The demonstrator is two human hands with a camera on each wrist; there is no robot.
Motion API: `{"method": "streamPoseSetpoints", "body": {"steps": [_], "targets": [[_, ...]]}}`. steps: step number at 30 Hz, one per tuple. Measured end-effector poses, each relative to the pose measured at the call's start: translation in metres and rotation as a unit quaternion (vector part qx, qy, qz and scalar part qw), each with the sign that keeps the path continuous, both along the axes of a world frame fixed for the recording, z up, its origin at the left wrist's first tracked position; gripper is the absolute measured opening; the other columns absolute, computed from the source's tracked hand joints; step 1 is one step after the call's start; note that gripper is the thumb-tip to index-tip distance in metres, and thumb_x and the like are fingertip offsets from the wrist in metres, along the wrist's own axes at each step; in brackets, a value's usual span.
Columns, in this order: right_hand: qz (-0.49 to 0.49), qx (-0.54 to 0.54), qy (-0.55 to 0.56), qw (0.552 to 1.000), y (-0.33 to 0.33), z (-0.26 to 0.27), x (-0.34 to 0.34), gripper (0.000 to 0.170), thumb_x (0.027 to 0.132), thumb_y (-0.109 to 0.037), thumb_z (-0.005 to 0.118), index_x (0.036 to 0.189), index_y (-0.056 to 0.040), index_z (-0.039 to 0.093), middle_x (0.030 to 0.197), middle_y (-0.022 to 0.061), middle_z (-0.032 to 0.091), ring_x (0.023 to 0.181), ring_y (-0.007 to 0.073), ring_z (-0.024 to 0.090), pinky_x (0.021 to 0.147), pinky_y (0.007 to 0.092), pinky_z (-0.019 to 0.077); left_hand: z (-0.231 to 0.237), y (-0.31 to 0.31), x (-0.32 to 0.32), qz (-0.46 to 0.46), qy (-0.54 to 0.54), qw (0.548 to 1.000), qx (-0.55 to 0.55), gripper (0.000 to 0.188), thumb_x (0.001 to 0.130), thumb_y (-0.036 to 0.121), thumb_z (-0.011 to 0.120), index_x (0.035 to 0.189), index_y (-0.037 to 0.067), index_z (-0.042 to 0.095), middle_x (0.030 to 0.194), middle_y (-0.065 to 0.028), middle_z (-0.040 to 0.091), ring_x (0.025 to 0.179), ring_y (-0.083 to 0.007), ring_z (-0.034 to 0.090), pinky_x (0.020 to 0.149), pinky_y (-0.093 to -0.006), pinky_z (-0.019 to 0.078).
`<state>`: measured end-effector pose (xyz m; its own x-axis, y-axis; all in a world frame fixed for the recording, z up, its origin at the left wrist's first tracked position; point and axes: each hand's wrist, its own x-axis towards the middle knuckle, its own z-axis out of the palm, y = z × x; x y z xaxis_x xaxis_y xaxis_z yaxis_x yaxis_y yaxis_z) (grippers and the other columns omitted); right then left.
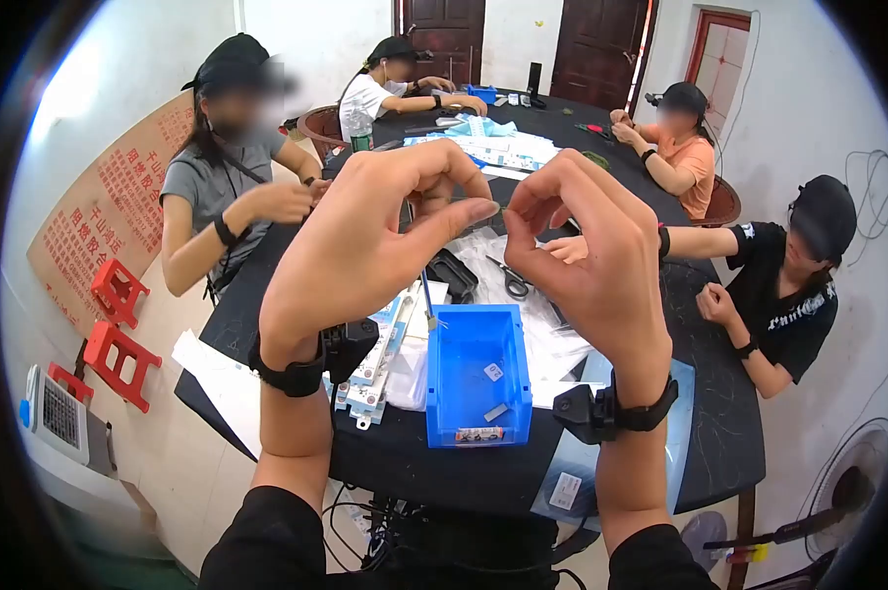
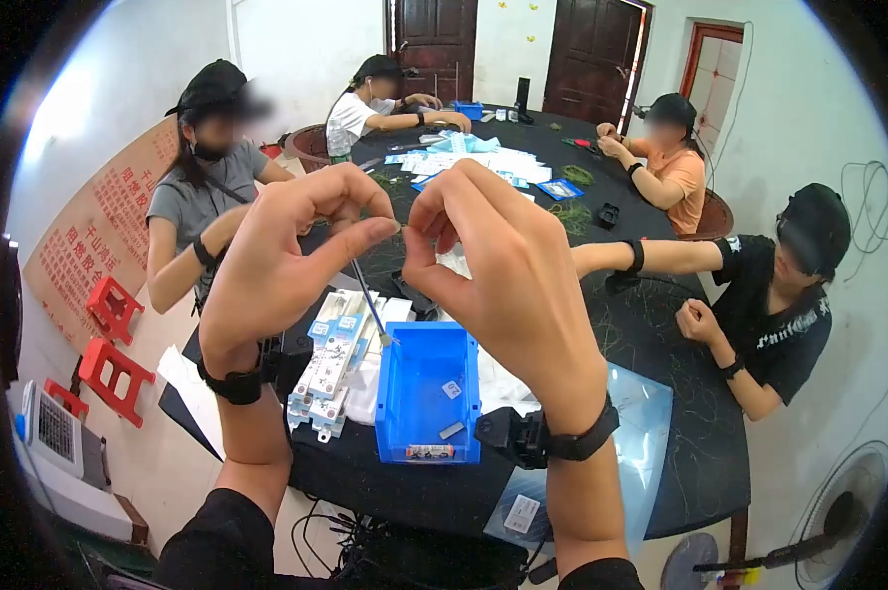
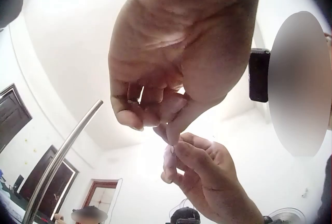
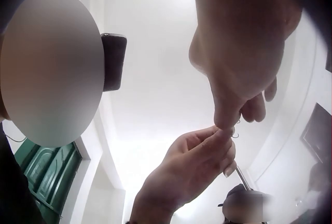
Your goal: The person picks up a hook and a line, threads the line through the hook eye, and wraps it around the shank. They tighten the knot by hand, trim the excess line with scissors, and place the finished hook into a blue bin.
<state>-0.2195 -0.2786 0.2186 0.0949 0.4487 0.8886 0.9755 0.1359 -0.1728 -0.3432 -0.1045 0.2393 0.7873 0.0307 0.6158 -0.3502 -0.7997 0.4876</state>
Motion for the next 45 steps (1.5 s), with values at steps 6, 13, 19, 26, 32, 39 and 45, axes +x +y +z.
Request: {"method": "streamPoseSetpoints", "body": {"steps": [6, 13, 19, 26, 32, 39, 45], "targets": [[0.001, 0.014, -0.014, 1.0, 0.003, -0.002, 0.001, 0.019, 0.079, 0.003, 0.077, 0.088, -0.0001, 0.061, 0.083, 0.0095, 0.062, 0.072, 0.0218, 0.067, 0.066, 0.0325, 0.055, 0.0, 0.002, 0.002, -0.001, -0.002, 1.0, -0.013, 0.013, 0.098, 0.009, 0.07, 0.103, -0.002, 0.067, 0.087, -0.0021, 0.068, 0.082, -0.0055, 0.057, 0.076, -0.0243, 0.0455], [0.0, 0.035, -0.021, 0.999, 0.006, -0.003, -0.001, 0.017, 0.08, 0.004, 0.077, 0.089, 0.0006, 0.063, 0.084, 0.0091, 0.062, 0.072, 0.0216, 0.067, 0.065, 0.032, 0.0549, -0.001, 0.001, 0.005, -0.011, -0.035, 0.999, -0.006, 0.013, 0.1, 0.01, 0.069, 0.104, -0.003, 0.066, 0.087, -0.0022, 0.068, 0.084, -0.006, 0.059, 0.08, -0.0246, 0.0475], [0.006, 0.042, -0.01, 0.999, 0.004, -0.001, -0.005, 0.018, 0.079, 0.004, 0.076, 0.093, 0.0006, 0.066, 0.083, 0.0083, 0.062, 0.071, 0.0198, 0.066, 0.063, 0.0312, 0.0536, -0.002, 0.001, 0.005, -0.027, -0.052, 0.998, -0.02, 0.013, 0.1, 0.009, 0.069, 0.105, -0.001, 0.065, 0.083, 0.0003, 0.064, 0.081, -0.0047, 0.056, 0.078, -0.023, 0.0448], [-0.014, 0.09, -0.06, 0.994, 0.008, -0.004, -0.004, 0.018, 0.077, 0.003, 0.079, 0.092, 0.0, 0.069, 0.08, 0.0073, 0.06, 0.066, 0.0184, 0.063, 0.059, 0.0298, 0.0506, -0.002, -0.001, 0.003, -0.029, -0.049, 0.997, -0.056, 0.011, 0.101, 0.007, 0.068, 0.106, -0.002, 0.064, 0.082, 0.0018, 0.062, 0.078, -0.0028, 0.053, 0.072, -0.0197, 0.0404], [-0.011, 0.122, -0.065, 0.99, 0.012, -0.005, -0.003, 0.018, 0.076, 0.005, 0.08, 0.09, -0.0003, 0.07, 0.078, 0.0066, 0.061, 0.065, 0.017, 0.063, 0.057, 0.0285, 0.0504, -0.004, 0.0, 0.005, -0.035, -0.065, 0.995, -0.062, 0.011, 0.101, 0.007, 0.068, 0.105, -0.002, 0.064, 0.08, 0.0026, 0.06, 0.076, -0.0021, 0.051, 0.07, -0.0195, 0.0386], [-0.009, 0.122, -0.068, 0.99, 0.012, -0.004, -0.003, 0.018, 0.075, 0.007, 0.079, 0.089, -0.0002, 0.07, 0.079, 0.0066, 0.062, 0.065, 0.0163, 0.063, 0.058, 0.0279, 0.0512, -0.002, 0.0, 0.002, -0.032, -0.046, 0.997, -0.06, 0.013, 0.101, 0.011, 0.067, 0.107, -0.001, 0.064, 0.08, 0.0025, 0.062, 0.076, -0.0027, 0.053, 0.07, -0.0205, 0.0399], [-0.011, 0.118, -0.065, 0.991, 0.012, -0.005, -0.002, 0.018, 0.076, 0.007, 0.078, 0.09, 0.0, 0.069, 0.079, 0.0065, 0.061, 0.066, 0.0167, 0.064, 0.058, 0.0283, 0.052, -0.001, 0.0, 0.002, -0.02, -0.044, 0.998, -0.034, 0.018, 0.103, 0.016, 0.065, 0.109, 0.0, 0.061, 0.081, -0.0003, 0.064, 0.079, -0.0059, 0.057, 0.076, -0.0237, 0.044]]}}
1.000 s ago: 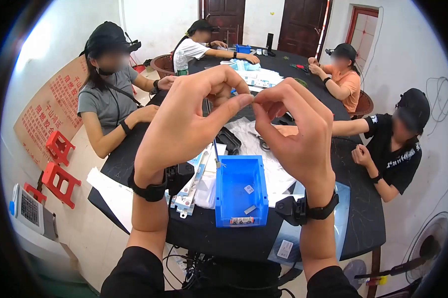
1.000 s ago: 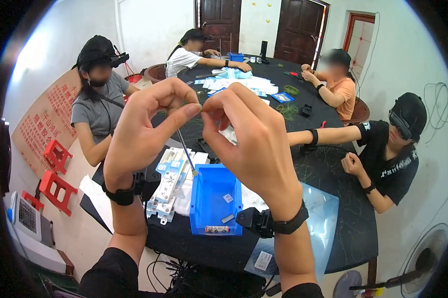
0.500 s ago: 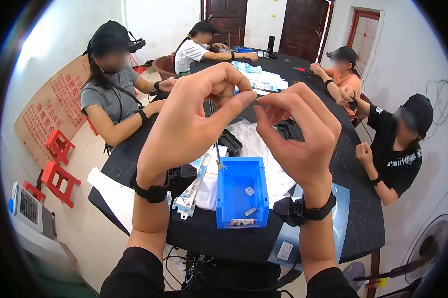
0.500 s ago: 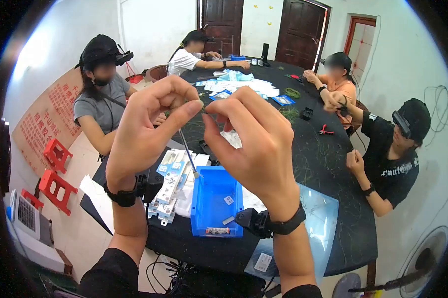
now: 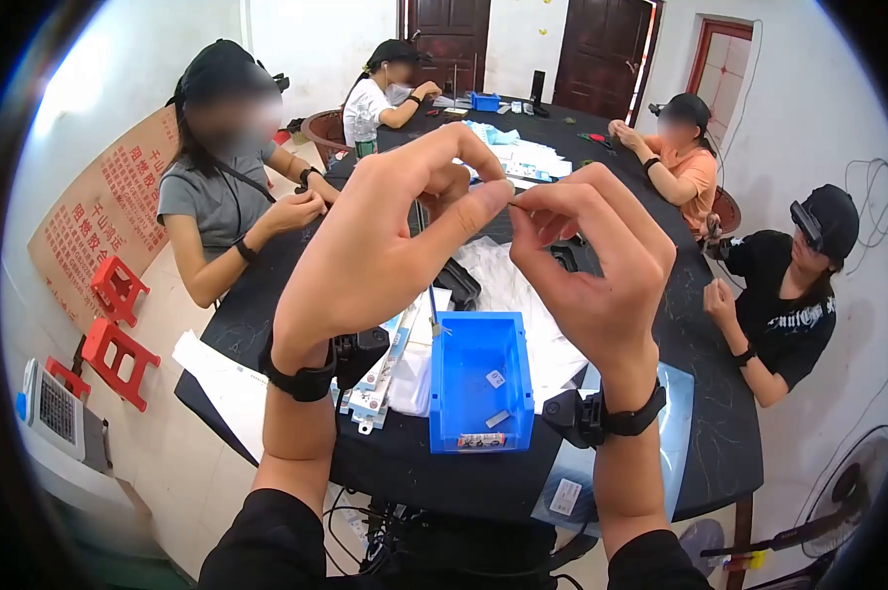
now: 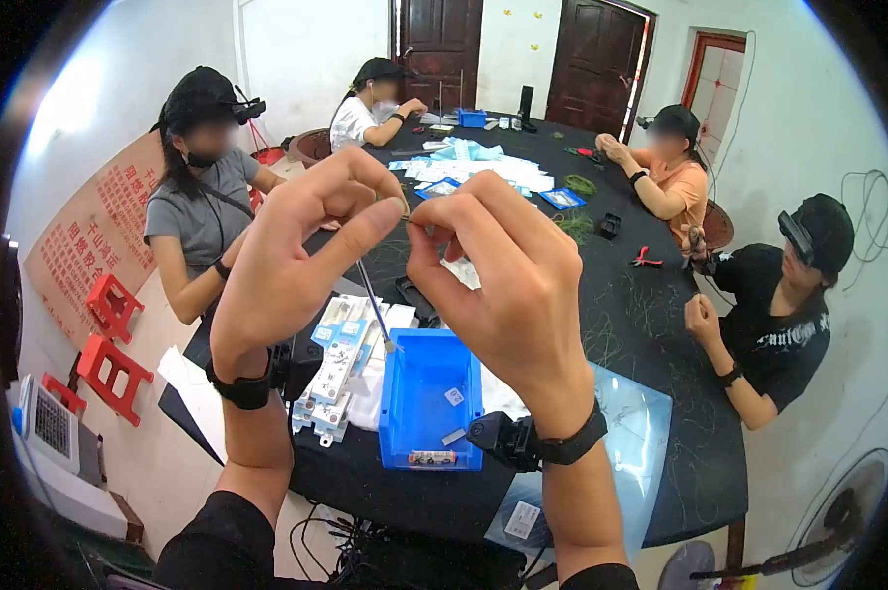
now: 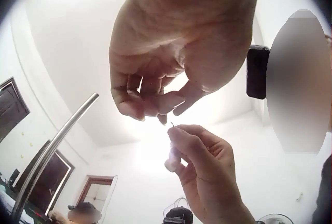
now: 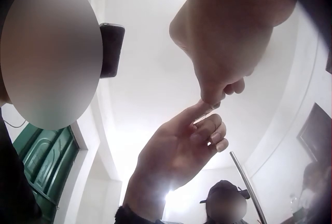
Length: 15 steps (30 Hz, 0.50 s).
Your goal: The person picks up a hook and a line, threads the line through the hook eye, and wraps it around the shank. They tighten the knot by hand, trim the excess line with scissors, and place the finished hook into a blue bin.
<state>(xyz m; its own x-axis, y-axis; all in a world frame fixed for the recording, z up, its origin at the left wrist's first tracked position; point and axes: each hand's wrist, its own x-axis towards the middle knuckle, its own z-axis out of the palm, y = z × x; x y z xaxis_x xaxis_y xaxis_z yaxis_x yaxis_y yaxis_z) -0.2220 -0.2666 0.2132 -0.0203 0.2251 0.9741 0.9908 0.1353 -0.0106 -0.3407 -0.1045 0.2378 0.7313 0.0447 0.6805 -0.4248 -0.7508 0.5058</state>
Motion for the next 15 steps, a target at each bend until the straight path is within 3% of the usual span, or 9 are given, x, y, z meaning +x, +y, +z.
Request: {"method": "streamPoseSetpoints", "body": {"steps": [6, 9, 11, 15], "targets": [[0.004, -0.004, -0.005, 1.0, 0.0, 0.0, 0.001, 0.018, 0.076, 0.007, 0.078, 0.09, 0.0001, 0.069, 0.079, 0.0068, 0.061, 0.066, 0.0173, 0.064, 0.059, 0.0287, 0.0534, 0.0, 0.0, 0.0, -0.019, 0.018, 1.0, -0.003, 0.014, 0.104, 0.014, 0.062, 0.105, 0.0, 0.059, 0.082, -0.0006, 0.063, 0.079, -0.0072, 0.057, 0.078, -0.025, 0.0443], [0.012, -0.005, 0.002, 1.0, 0.001, -0.001, 0.002, 0.019, 0.076, 0.007, 0.078, 0.092, -0.0002, 0.07, 0.08, 0.0068, 0.061, 0.067, 0.0168, 0.064, 0.06, 0.0281, 0.0531, 0.001, 0.0, 0.0, -0.025, 0.007, 1.0, 0.017, 0.012, 0.104, 0.013, 0.06, 0.104, 0.001, 0.058, 0.079, 0.0011, 0.059, 0.075, -0.0051, 0.052, 0.071, -0.023, 0.0406], [0.018, -0.007, 0.016, 1.0, 0.001, -0.001, 0.001, 0.019, 0.077, 0.007, 0.078, 0.092, -0.0005, 0.07, 0.08, 0.0066, 0.061, 0.067, 0.0163, 0.065, 0.06, 0.0279, 0.0529, 0.002, -0.005, -0.004, -0.029, 0.045, 0.997, -0.055, 0.013, 0.105, 0.014, 0.06, 0.106, 0.002, 0.056, 0.076, 0.0033, 0.053, 0.069, -0.0032, 0.043, 0.063, -0.0211, 0.0336], [0.017, -0.027, 0.054, 0.998, 0.0, 0.001, -0.002, 0.02, 0.079, 0.005, 0.077, 0.096, -0.0011, 0.07, 0.083, 0.0063, 0.063, 0.07, 0.0148, 0.066, 0.061, 0.0269, 0.0525, 0.0, 0.009, -0.005, -0.073, 0.043, 0.991, -0.101, 0.013, 0.107, 0.015, 0.057, 0.108, 0.003, 0.054, 0.072, 0.0049, 0.047, 0.064, -0.0025, 0.038, 0.058, -0.0208, 0.0284]]}}
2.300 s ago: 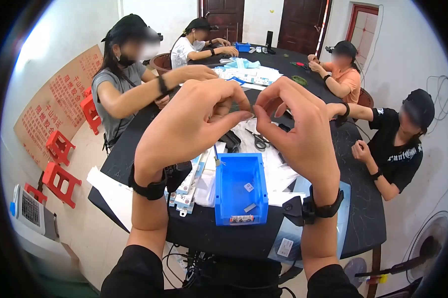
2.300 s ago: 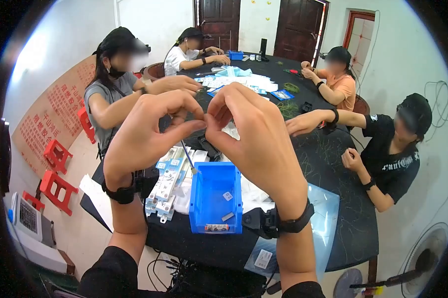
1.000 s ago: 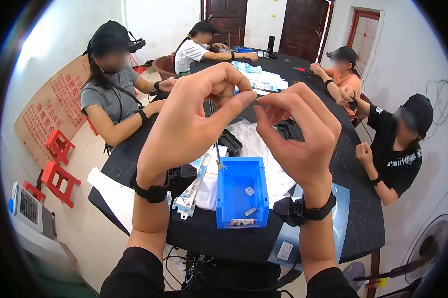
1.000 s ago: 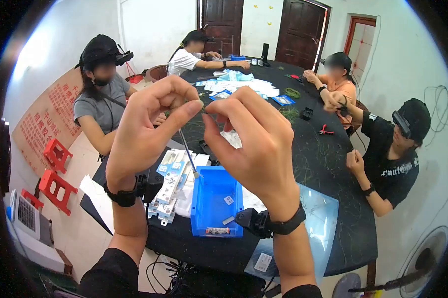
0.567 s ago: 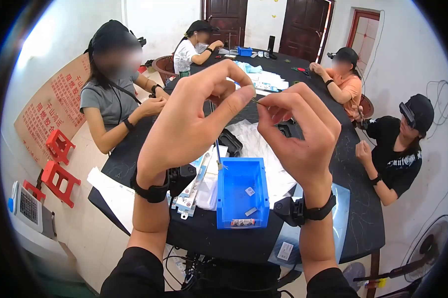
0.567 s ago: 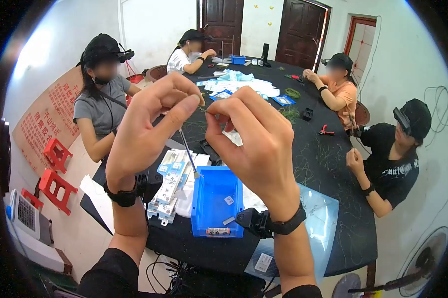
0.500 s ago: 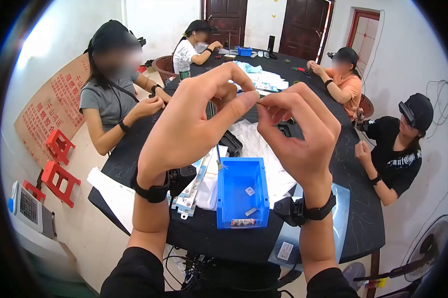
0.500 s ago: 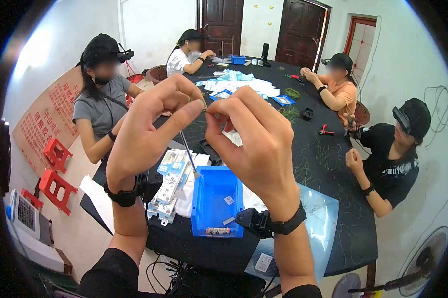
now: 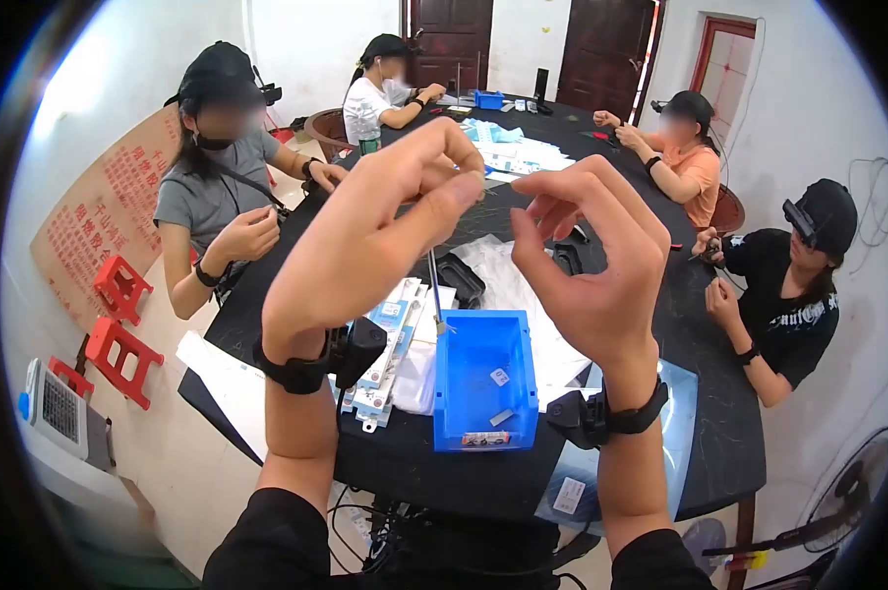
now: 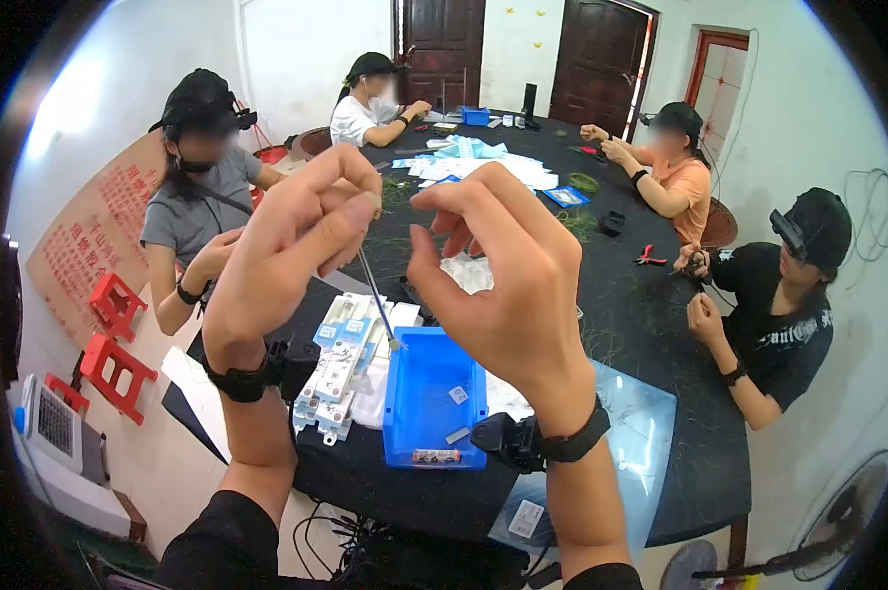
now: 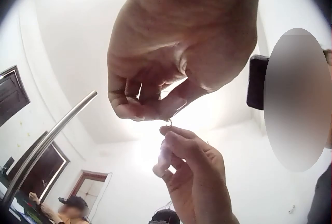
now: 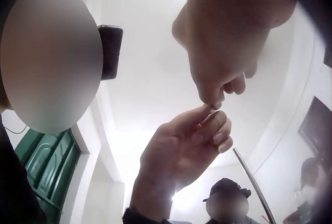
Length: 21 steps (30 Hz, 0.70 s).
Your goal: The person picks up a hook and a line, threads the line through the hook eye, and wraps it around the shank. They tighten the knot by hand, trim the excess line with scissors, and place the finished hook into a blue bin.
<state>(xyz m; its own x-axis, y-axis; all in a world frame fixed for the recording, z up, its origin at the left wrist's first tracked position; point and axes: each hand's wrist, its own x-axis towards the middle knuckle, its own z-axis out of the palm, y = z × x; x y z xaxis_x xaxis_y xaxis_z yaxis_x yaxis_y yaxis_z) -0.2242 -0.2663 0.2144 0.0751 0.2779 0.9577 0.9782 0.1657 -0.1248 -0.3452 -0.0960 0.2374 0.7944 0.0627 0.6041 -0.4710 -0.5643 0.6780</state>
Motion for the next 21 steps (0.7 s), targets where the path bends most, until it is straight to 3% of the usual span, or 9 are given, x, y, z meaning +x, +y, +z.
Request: {"method": "streamPoseSetpoints", "body": {"steps": [3, 5, 9, 16, 19, 21], "targets": [[0.023, -0.027, 0.045, 0.998, 0.006, -0.005, 0.002, 0.02, 0.081, 0.003, 0.077, 0.1, -0.0007, 0.071, 0.087, 0.0069, 0.066, 0.073, 0.0146, 0.069, 0.062, 0.0264, 0.0543, 0.008, 0.018, -0.007, -0.036, 0.04, 0.998, -0.031, 0.015, 0.109, 0.018, 0.052, 0.109, 0.003, 0.051, 0.069, 0.0053, 0.044, 0.062, -0.0034, 0.036, 0.058, -0.0213, 0.0285], [0.057, -0.051, 0.099, 0.992, 0.015, -0.014, 0.002, 0.021, 0.082, 0.001, 0.078, 0.102, -0.0004, 0.071, 0.09, 0.0078, 0.067, 0.075, 0.0149, 0.07, 0.062, 0.0265, 0.0556, 0.008, 0.037, -0.004, -0.128, 0.032, 0.988, -0.077, 0.018, 0.11, 0.022, 0.047, 0.11, 0.004, 0.05, 0.066, 0.0055, 0.042, 0.06, -0.0034, 0.035, 0.059, -0.0205, 0.0279], [0.092, -0.121, 0.222, 0.963, 0.033, -0.027, -0.009, 0.022, 0.086, -0.005, 0.08, 0.106, 0.0007, 0.071, 0.098, 0.0103, 0.069, 0.079, 0.016, 0.072, 0.062, 0.0277, 0.0588, 0.002, 0.059, 0.006, -0.14, 0.102, 0.978, -0.113, 0.023, 0.111, 0.027, 0.047, 0.111, 0.004, 0.05, 0.063, 0.0047, 0.041, 0.055, -0.0055, 0.035, 0.058, -0.0217, 0.0303], [0.06, -0.129, 0.24, 0.96, 0.05, -0.043, -0.015, 0.019, 0.089, -0.006, 0.079, 0.103, 0.0023, 0.069, 0.099, 0.0115, 0.069, 0.078, 0.0178, 0.071, 0.058, 0.0294, 0.0585, -0.011, 0.073, 0.022, -0.203, 0.161, 0.954, -0.152, 0.022, 0.113, 0.027, 0.044, 0.109, 0.005, 0.049, 0.061, 0.0022, 0.042, 0.052, -0.0074, 0.036, 0.054, -0.0246, 0.035], [0.05, -0.115, 0.24, 0.963, 0.052, -0.043, -0.015, 0.017, 0.089, -0.005, 0.078, 0.101, 0.0019, 0.068, 0.098, 0.0115, 0.069, 0.079, 0.0178, 0.071, 0.057, 0.0295, 0.0582, -0.011, 0.078, 0.026, -0.225, 0.172, 0.946, -0.155, 0.022, 0.113, 0.027, 0.044, 0.109, 0.006, 0.048, 0.061, 0.0007, 0.045, 0.052, -0.0088, 0.04, 0.055, -0.0243, 0.0374], [0.048, -0.106, 0.24, 0.964, 0.053, -0.044, -0.015, 0.016, 0.089, -0.004, 0.077, 0.1, 0.0015, 0.067, 0.097, 0.0115, 0.069, 0.079, 0.0177, 0.072, 0.057, 0.0295, 0.0582, -0.014, 0.081, 0.029, -0.254, 0.174, 0.934, -0.181, 0.021, 0.113, 0.026, 0.045, 0.108, 0.006, 0.048, 0.063, -0.0032, 0.052, 0.055, -0.0126, 0.05, 0.058, -0.0249, 0.0431]]}}
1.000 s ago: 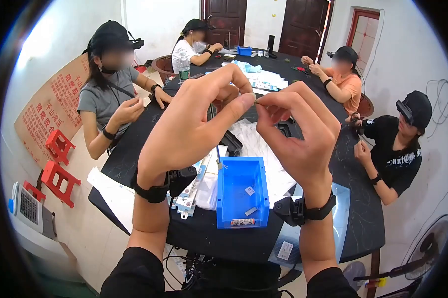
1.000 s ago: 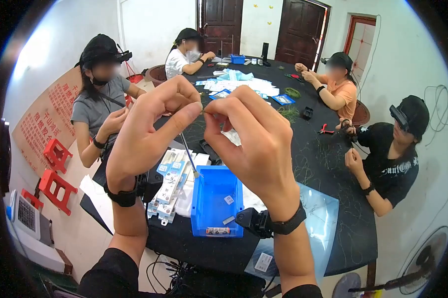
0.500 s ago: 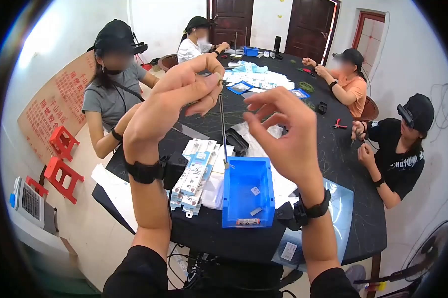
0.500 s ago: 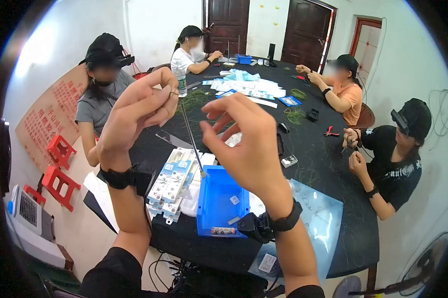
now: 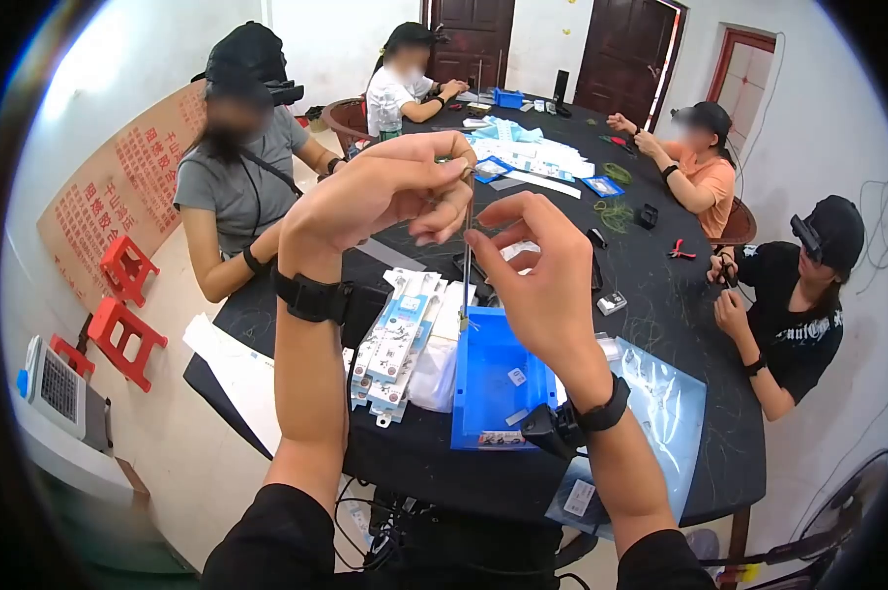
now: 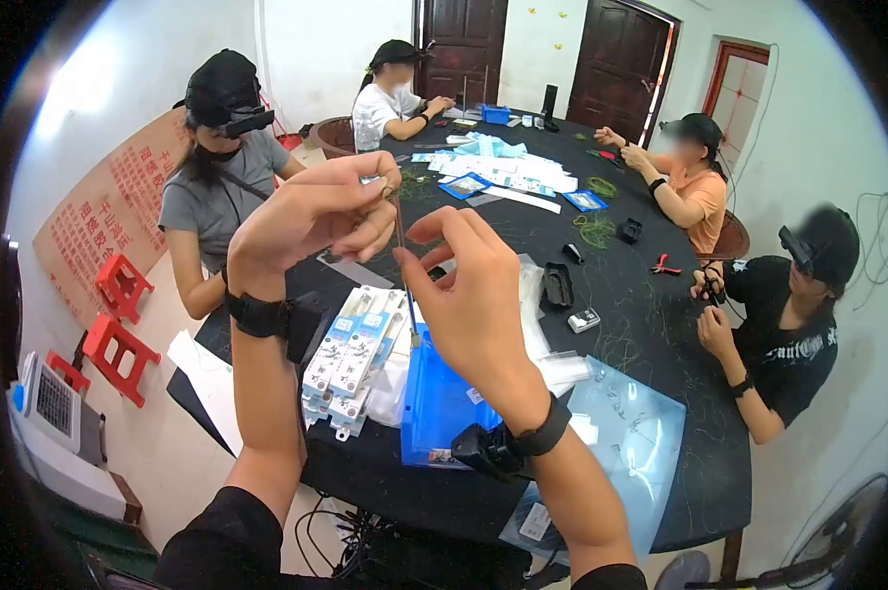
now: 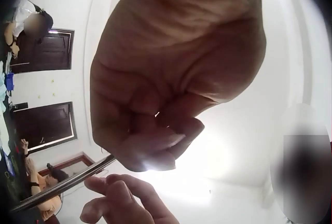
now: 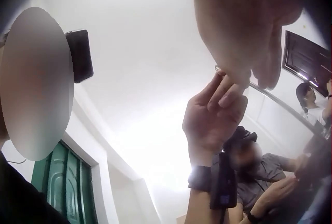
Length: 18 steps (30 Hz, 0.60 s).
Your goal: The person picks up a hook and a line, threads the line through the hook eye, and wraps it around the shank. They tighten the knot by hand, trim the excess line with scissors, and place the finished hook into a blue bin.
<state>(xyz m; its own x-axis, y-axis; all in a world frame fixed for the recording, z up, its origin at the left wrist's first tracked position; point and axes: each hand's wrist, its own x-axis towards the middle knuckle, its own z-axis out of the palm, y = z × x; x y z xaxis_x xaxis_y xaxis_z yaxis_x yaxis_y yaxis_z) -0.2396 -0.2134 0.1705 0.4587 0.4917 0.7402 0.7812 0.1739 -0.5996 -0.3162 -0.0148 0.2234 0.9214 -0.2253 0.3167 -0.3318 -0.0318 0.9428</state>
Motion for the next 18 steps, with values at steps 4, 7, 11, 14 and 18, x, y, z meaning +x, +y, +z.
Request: {"method": "streamPoseSetpoints", "body": {"steps": [4, 7, 11, 14, 18], "targets": [[0.014, -0.001, 0.021, 1.0, 0.005, -0.006, -0.001, 0.016, 0.089, -0.002, 0.076, 0.1, 0.0005, 0.064, 0.098, 0.0115, 0.07, 0.08, 0.0181, 0.072, 0.057, 0.03, 0.0571, 0.0, -0.005, -0.002, 0.045, -0.009, 0.999, -0.002, 0.021, 0.113, 0.025, 0.044, 0.107, 0.005, 0.047, 0.064, -0.0077, 0.057, 0.06, -0.0173, 0.058, 0.063, -0.0272, 0.0484], [0.025, -0.008, 0.034, 0.999, 0.008, -0.01, 0.002, 0.016, 0.09, -0.001, 0.075, 0.099, 0.0003, 0.063, 0.097, 0.0111, 0.071, 0.079, 0.0187, 0.073, 0.056, 0.0301, 0.0559, 0.0, -0.003, -0.001, 0.036, 0.007, 0.999, -0.015, 0.021, 0.113, 0.024, 0.043, 0.107, 0.004, 0.047, 0.066, -0.0106, 0.061, 0.064, -0.0195, 0.062, 0.066, -0.0298, 0.0512], [0.024, -0.016, 0.034, 0.999, 0.01, -0.012, 0.004, 0.013, 0.09, 0.0, 0.073, 0.097, 0.0001, 0.062, 0.091, 0.0102, 0.072, 0.078, 0.019, 0.073, 0.056, 0.0302, 0.0548, -0.001, -0.001, 0.002, 0.028, 0.018, 0.999, -0.019, 0.021, 0.113, 0.023, 0.043, 0.107, 0.004, 0.047, 0.066, -0.011, 0.061, 0.062, -0.0199, 0.062, 0.067, -0.0298, 0.0518], [0.023, -0.016, 0.019, 0.999, 0.01, -0.013, 0.005, 0.012, 0.09, 0.001, 0.072, 0.096, -0.0004, 0.062, 0.09, 0.0099, 0.072, 0.077, 0.0188, 0.073, 0.057, 0.0308, 0.0548, 0.001, -0.002, 0.001, 0.028, 0.025, 0.999, -0.021, 0.021, 0.113, 0.023, 0.043, 0.106, 0.004, 0.048, 0.065, -0.0105, 0.061, 0.061, -0.0193, 0.062, 0.067, -0.0291, 0.0515], [0.024, -0.022, 0.016, 0.999, 0.01, -0.013, 0.005, 0.011, 0.089, 0.002, 0.071, 0.095, -0.0005, 0.062, 0.09, 0.01, 0.072, 0.077, 0.019, 0.073, 0.059, 0.0315, 0.0551, 0.001, 0.0, 0.002, 0.027, 0.027, 0.999, -0.011, 0.021, 0.113, 0.024, 0.043, 0.106, 0.004, 0.048, 0.064, -0.0089, 0.06, 0.058, -0.0177, 0.061, 0.066, -0.0286, 0.0507]]}}
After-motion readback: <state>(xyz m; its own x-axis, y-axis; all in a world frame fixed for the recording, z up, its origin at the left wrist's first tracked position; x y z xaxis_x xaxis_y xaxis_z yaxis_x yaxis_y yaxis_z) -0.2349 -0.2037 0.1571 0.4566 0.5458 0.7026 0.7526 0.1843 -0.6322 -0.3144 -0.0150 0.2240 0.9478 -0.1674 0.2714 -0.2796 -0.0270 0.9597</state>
